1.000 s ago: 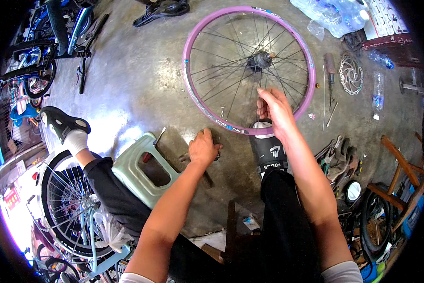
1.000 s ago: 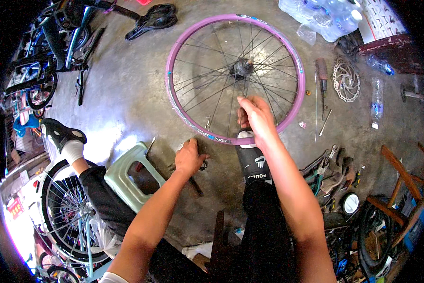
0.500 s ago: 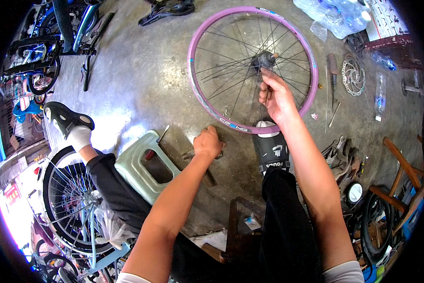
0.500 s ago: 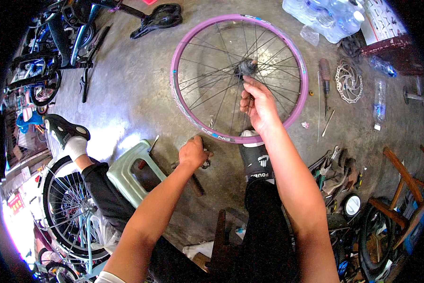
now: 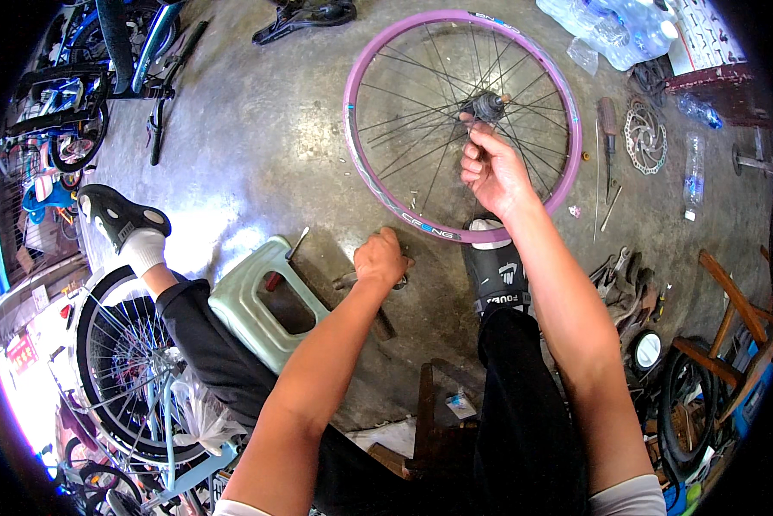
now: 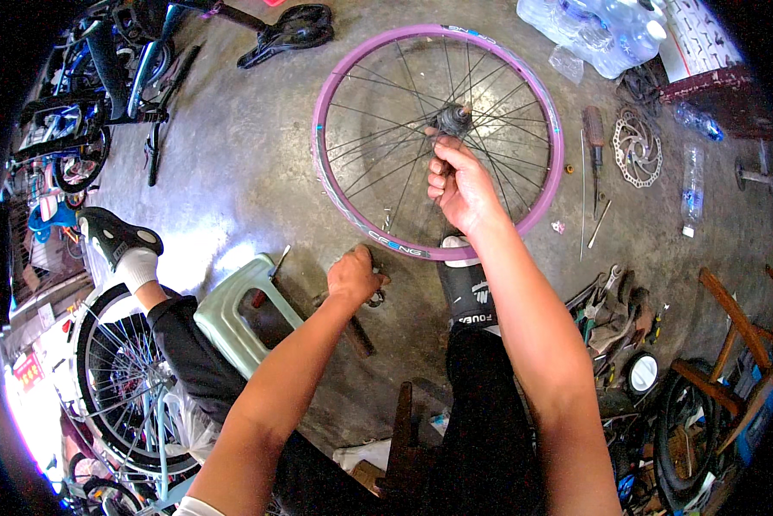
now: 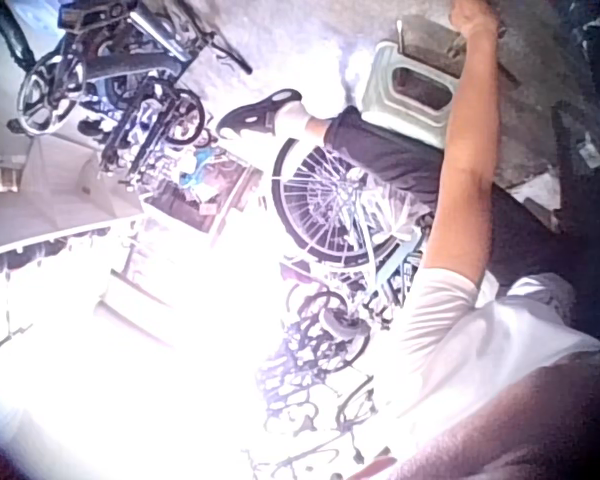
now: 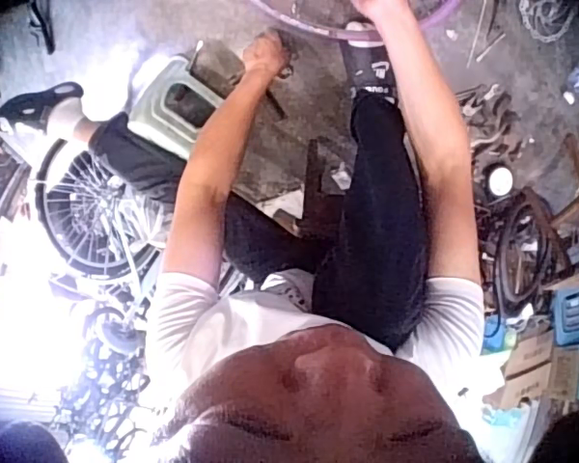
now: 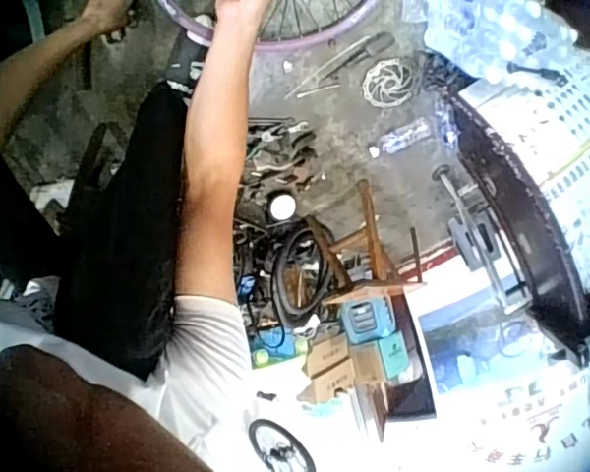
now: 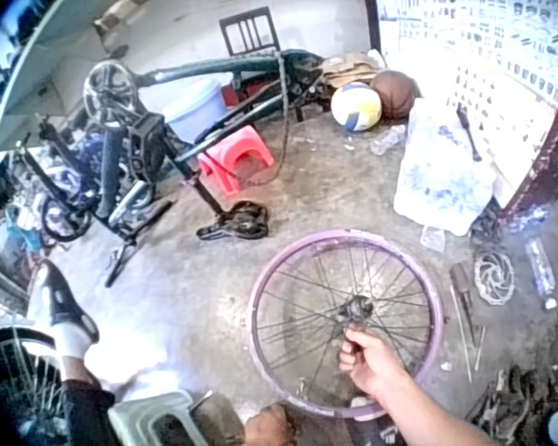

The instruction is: The person adjusts the spokes on a bicycle wheel by hand, working around the rim while seated on a stool.

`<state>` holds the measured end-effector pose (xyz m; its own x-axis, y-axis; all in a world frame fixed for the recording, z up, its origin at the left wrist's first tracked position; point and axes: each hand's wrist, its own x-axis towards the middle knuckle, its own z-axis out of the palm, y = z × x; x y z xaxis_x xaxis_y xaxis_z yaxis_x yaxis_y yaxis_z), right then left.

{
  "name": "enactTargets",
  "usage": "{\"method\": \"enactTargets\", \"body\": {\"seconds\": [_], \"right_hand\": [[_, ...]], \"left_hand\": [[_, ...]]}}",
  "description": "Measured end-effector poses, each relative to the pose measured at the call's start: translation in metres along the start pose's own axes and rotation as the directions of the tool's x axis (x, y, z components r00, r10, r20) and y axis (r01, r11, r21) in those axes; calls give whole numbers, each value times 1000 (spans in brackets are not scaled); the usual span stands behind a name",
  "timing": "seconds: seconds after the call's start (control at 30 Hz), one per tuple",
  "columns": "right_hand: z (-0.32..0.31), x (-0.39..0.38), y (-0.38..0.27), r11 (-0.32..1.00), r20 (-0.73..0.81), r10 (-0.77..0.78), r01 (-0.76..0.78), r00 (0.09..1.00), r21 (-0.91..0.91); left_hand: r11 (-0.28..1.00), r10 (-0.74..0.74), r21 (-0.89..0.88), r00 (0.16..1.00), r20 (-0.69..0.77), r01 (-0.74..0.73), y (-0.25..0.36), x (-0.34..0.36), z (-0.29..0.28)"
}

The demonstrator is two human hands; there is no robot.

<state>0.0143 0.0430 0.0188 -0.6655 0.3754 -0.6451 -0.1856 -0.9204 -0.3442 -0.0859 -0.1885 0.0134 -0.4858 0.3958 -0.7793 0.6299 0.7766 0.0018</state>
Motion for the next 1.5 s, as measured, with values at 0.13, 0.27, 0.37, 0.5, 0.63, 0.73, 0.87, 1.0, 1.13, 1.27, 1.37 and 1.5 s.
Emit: {"method": "enactTargets", "body": {"seconds": [0.13,0.27,0.37,0.5,0.63,0.73,0.87,1.0,1.13,1.27,1.37,1.5], "right_hand": [[0,3,0,999,11,-3,4,1000,-52],[-1,5,3,999,-47,4,-5,999,-34],[3,3,5,997,-98,-18,10,995,-78],[2,4,9,990,-137,-82,65,987,-122],[10,1,10,982,-130,-128,108,983,-153],[13,-1,17,968,-228,-231,202,946,-147],[24,-15,27,993,-307,-114,105,945,-44],[36,-17,39,996,-250,-68,53,966,-67],[41,-15,41,997,-221,-49,36,974,-63],[44,-12,42,997,-171,-65,69,983,17],[39,-11,45,993,-160,-73,86,984,81],[25,-36,41,988,-150,-106,87,983,-127]], "left_hand": [[1000,-3,9,1000,11,3,1,1,-1],[1000,-3,5,1000,17,3,2,0,-3],[1000,-6,6,1000,17,6,2,0,-3],[1000,1,9,1000,8,-1,2,1,-3],[1000,9,4,1000,6,-9,1,2,-2],[1000,11,12,1000,0,-11,1,3,0],[999,-14,29,1000,19,14,3,1,-4],[999,-15,30,999,29,14,5,2,-5],[999,-13,29,1000,28,12,3,2,-4],[999,-19,30,999,35,18,5,2,-7],[999,-24,23,999,27,23,6,3,-7],[1000,-24,14,1000,20,24,5,2,-7]]}}
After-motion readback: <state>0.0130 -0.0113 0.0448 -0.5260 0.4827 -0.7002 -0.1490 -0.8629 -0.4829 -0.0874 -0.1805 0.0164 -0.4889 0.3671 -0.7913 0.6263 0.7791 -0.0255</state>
